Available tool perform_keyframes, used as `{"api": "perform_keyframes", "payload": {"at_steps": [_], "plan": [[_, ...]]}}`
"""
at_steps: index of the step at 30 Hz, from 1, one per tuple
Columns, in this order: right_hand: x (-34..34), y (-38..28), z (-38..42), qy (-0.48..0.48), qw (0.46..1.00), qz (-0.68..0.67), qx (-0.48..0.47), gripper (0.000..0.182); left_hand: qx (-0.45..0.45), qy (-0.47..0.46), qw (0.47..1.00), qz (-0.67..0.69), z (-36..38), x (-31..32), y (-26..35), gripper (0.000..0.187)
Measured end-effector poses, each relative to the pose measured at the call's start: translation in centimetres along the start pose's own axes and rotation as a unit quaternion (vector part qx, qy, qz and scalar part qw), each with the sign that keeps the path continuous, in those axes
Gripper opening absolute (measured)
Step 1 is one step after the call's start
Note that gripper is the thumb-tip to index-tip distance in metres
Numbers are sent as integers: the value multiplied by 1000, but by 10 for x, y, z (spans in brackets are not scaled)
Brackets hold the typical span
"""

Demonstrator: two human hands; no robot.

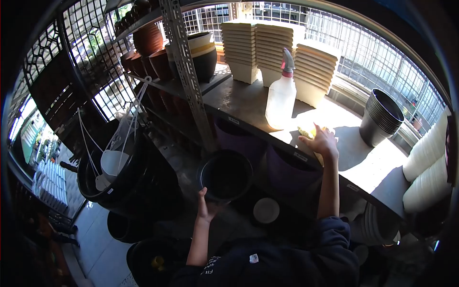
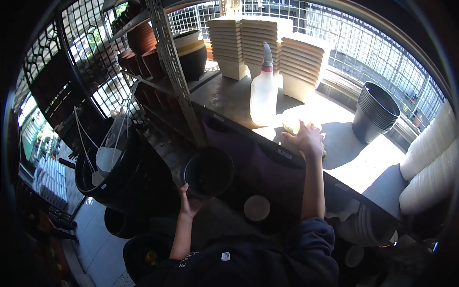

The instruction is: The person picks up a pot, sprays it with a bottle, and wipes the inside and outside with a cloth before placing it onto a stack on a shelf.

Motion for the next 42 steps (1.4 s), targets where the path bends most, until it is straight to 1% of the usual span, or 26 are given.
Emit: {"api": "perform_keyframes", "payload": {"at_steps": [1, 4, 5, 6, 8, 9, 12, 13, 14, 15, 16, 17, 20, 22, 24, 26, 29, 32, 33, 34, 35, 36, 37, 39, 41, 42], "plan": [[13, 7, 8, 37, 998, -29, -32, 72, -11, 12, 1000, 4, 4, 2, -1, 72], [36, 18, 1, 101, 993, -44, -39, 49, -16, 13, 1000, -8, 5, -4, -11, 71], [39, 18, 4, 221, 971, -52, -78, 31, -20, 11, 1000, -11, 7, -4, -13, 72], [30, 11, 16, 227, 972, -30, -51, 32, -20, 19, 999, -17, 8, -16, -22, 72], [16, 3, 41, 289, 933, -190, -95, 34, -15, 27, 999, -31, 1, -43, -41, 71], [13, -6, 55, 259, 929, -235, -120, 35, 0, 26, 996, -80, 9, -19, -32, 68], [28, -44, 103, 147, 910, -342, -182, 38, 28, 44, 991, -121, 3, -46, -61, 66], [34, -64, 122, 153, 896, -352, -224, 39, 20, 29, 992, -123, 7, -33, -58, 74], [47, -83, 136, 100, 899, -365, -219, 41, 13, 14, 992, -125, 12, -20, -55, 87], [71, -98, 143, 101, 901, -345, -243, 35, 33, -2, 987, -160, 14, -14, -54, 89], [91, -115, 152, 92, 901, -348, -242, 36, 55, -18, 979, -195, 19, -8, -54, 90], [105, -127, 159, 121, 899, -338, -249, 36, 69, -15, 974, -214, 27, -3, -52, 91], [140, -145, 171, 109, 877, -393, -253, 35, 96, -4, 962, -256, 44, 2, -50, 94], [154, -148, 181, 50, 865, -427, -258, 35, 91, 6, 958, -270, 50, -5, -50, 94], [167, -155, 192, -42, 842, -477, -248, 35, 96, 12, 959, -267, 56, -7, -52, 93], [163, -158, 201, -82, 809, -503, -294, 34, 97, 19, 959, -266, 61, -9, -53, 91], [175, -158, 196, -255, 759, -509, -318, 36, 93, 32, 956, -275, 72, -18, -50, 88], [182, -152, 195, -337, 702, -514, -361, 40, 83, 45, 955, -281, 75, -26, -53, 80], [177, -151, 196, -359, 704, -472, -391, 41, 71, 50, 960, -267, 76, -29, -55, 78], [172, -150, 199, -405, 675, -485, -381, 41, 59, 54, 964, -255, 76, -30, -56, 75], [164, -149, 203, -449, 644, -498, -368, 41, 72, 43, 966, -244, 77, -28, -57, 69], [157, -147, 206, -492, 611, -508, -354, 41, 83, 36, 963, -253, 78, -28, -58, 69], [152, -145, 204, -516, 622, -454, -375, 40, 94, 29, 960, -262, 78, -29, -59, 68], [149, -141, 204, -526, 606, -434, -410, 39, 88, -2, 961, -264, 75, -36, -63, 69], [144, -135, 204, -542, 594, -408, -432, 39, 93, 8, 957, -274, 75, -44, -71, 75], [138, -132, 203, -548, 607, -367, -442, 40, 95, 13, 955, -280, 75, -44, -73, 78]]}}
Point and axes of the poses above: each hand's wrist, its own z-axis away from the middle knuckle, its own x-axis out of the palm, y = z × x, the point moved 3 cm from there along -z, towards the middle knuckle
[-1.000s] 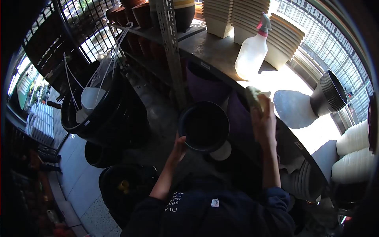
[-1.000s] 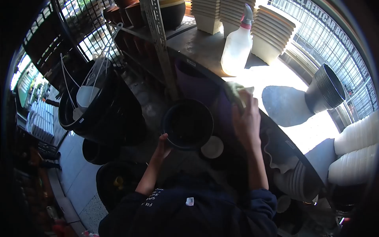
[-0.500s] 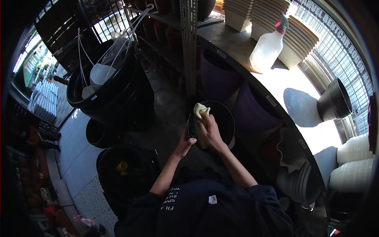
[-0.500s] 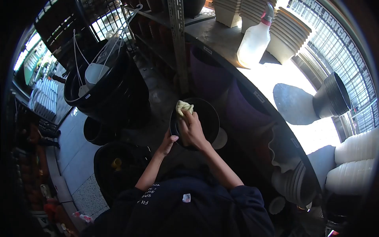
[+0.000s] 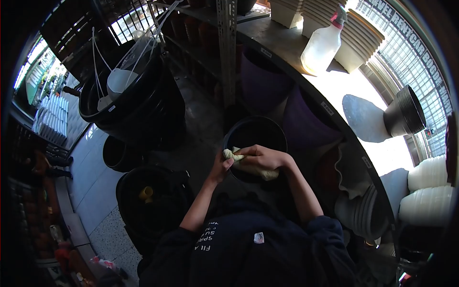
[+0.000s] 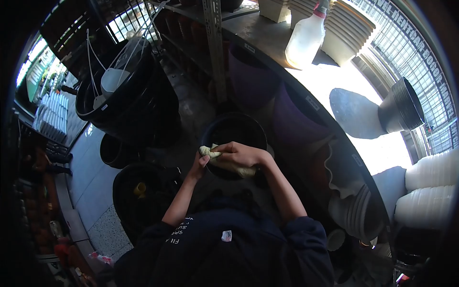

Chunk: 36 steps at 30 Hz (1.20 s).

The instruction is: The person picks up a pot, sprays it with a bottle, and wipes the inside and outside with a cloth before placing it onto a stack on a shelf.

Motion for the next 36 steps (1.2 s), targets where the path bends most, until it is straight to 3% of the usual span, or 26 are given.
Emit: {"api": "perform_keyframes", "payload": {"at_steps": [3, 6, 9, 11, 13, 18, 20, 23, 26, 30, 32, 34, 36], "plan": [[-3, -8, 13, -56, 990, 115, 64, 44, 61, 41, 997, -25, 1, 24, 44, 86], [0, -6, 27, -74, 957, 232, 159, 46, 99, 72, 975, -186, -6, 11, 29, 93], [2, 21, 35, 20, 892, 350, 285, 37, 13, 157, 933, -323, 3, 12, 28, 96], [-1, 40, 39, 112, 830, 439, 327, 29, -11, 178, 930, -321, 6, 12, 28, 100], [-11, 91, 39, 211, 743, 546, 325, 22, -52, 175, 925, -334, 7, 12, 29, 103], [-20, 83, 46, 343, 722, 579, 162, 23, -158, 147, 895, -390, 12, 16, 39, 105], [-17, 75, 45, 379, 683, 619, 80, 24, -160, 141, 885, -415, 9, 18, 34, 106], [-11, 55, 37, 376, 638, 671, 41, 24, -166, 133, 894, -394, 6, 25, 36, 107], [-13, 83, 34, 367, 614, 696, 65, 23, -97, 155, 908, -378, 3, 26, 39, 106], [14, 115, 27, 376, 684, 603, 163, 23, -38, 206, 921, -329, 1, 24, 28, 101], [34, 119, 30, 324, 796, 472, 194, 23, -29, 232, 918, -321, 5, 21, 22, 99], [51, 117, 27, 244, 874, 341, 247, 26, -13, 229, 913, -338, 7, 18, 14, 97], [58, 104, 24, 162, 948, 182, 205, 31, 9, 203, 903, -380, 10, 11, 8, 95]]}}
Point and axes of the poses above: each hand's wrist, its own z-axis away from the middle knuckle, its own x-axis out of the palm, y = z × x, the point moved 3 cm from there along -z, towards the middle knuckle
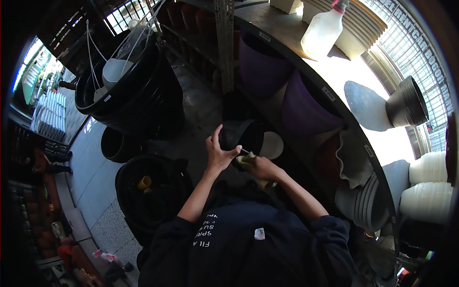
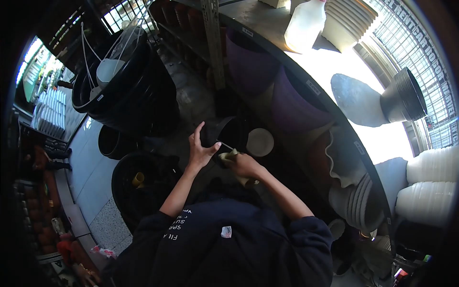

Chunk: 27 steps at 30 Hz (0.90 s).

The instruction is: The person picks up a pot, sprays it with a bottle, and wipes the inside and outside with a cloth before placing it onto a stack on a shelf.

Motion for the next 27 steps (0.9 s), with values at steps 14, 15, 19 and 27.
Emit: {"api": "perform_keyframes", "payload": {"at_steps": [14, 15, 19, 27], "plan": [[5, 15, -55, 241, 888, 390, -40, 29, 75, -38, 993, 78, 5, -9, 13, 83], [3, 7, -56, 185, 909, 373, -11, 31, 41, -19, 993, 111, 4, -10, 9, 80], [28, -4, -56, 156, 950, 269, -40, 31, 6, 5, 998, 60, 12, -13, -3, 76], [56, -32, -62, -30, 984, -172, -28, 36, -32, 24, 988, 150, 28, -28, -35, 81]]}}
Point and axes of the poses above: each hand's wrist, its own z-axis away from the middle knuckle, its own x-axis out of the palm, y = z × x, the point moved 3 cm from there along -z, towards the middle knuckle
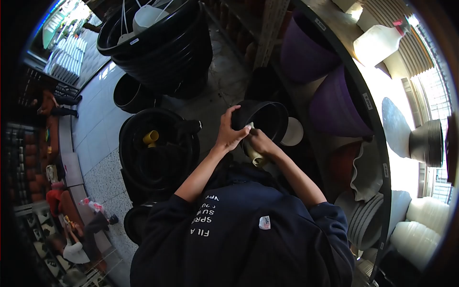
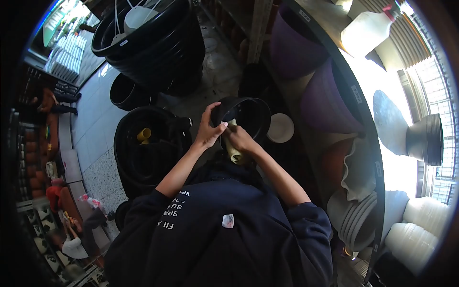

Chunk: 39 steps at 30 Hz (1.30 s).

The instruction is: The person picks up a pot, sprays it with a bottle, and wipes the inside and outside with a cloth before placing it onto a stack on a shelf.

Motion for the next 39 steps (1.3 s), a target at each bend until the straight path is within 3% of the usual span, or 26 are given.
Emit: {"api": "perform_keyframes", "payload": {"at_steps": [2, 5, 6, 7, 9, 10, 12, 13, 14, 18, 19, 21, 23, 25, 26, 29, 31, 34, 39], "plan": [[6, -25, 4, -25, 971, -236, 32, 37, 5, 20, 999, 25, 5, -7, -1, 82], [2, -56, 7, -54, 884, -451, 109, 30, 21, 42, 998, 35, 13, -14, 15, 82], [1, -57, 1, -22, 895, -433, 109, 26, 21, 40, 998, 45, 16, -15, 23, 82], [0, -48, -8, -67, 848, -511, 123, 26, 21, 39, 997, 55, 17, -17, 29, 83], [0, -58, -5, -64, 797, -590, 109, 25, 48, 32, 998, 30, 16, -26, 36, 82], [0, -63, -5, -77, 800, -592, 66, 23, 53, 30, 998, 25, 14, -29, 37, 82], [-8, -40, -20, -134, 775, -616, 53, 21, 49, 33, 998, 26, 13, -36, 33, 82], [-16, -63, -4, -161, 736, -655, 52, 22, 42, 38, 998, 32, 12, -40, 26, 81], [-20, -80, 8, -168, 738, -653, 37, 25, 35, 41, 998, 38, 11, -44, 18, 81], [-27, -90, 18, -266, 654, -709, 1, 32, -2, 69, 989, 133, 12, -65, 1, 77], [-32, -89, 19, -210, 672, -710, -6, 35, -18, 83, 980, 179, 15, -71, -1, 78], [-41, -85, 26, -13, 802, -596, 29, 39, -51, 108, 956, 269, 22, -79, -1, 80], [-18, -89, 21, 51, 802, -594, 46, 41, -40, 100, 969, 222, 30, -78, 0, 80], [9, -68, -1, 35, 817, -574, 39, 40, 8, 71, 990, 122, 33, -74, 0, 80], [21, -56, -14, 72, 828, -554, 45, 39, 41, 84, 995, 46, 33, -68, -29, 79], [45, -44, -36, 198, 888, -412, 55, 28, -23, 3, 984, 177, 45, -44, -1, 83], [40, -54, -26, 100, 932, -347, -39, 29, -8, 16, 978, 206, 50, -35, -2, 83], [28, -58, -3, 5, 956, -289, -49, 25, -15, -55, 992, 109, 41, -38, -6, 86], [-17, -46, 32, -73, 953, -292, 34, 39, 22, -183, 982, -31, 14, -14, 26, 90]]}}
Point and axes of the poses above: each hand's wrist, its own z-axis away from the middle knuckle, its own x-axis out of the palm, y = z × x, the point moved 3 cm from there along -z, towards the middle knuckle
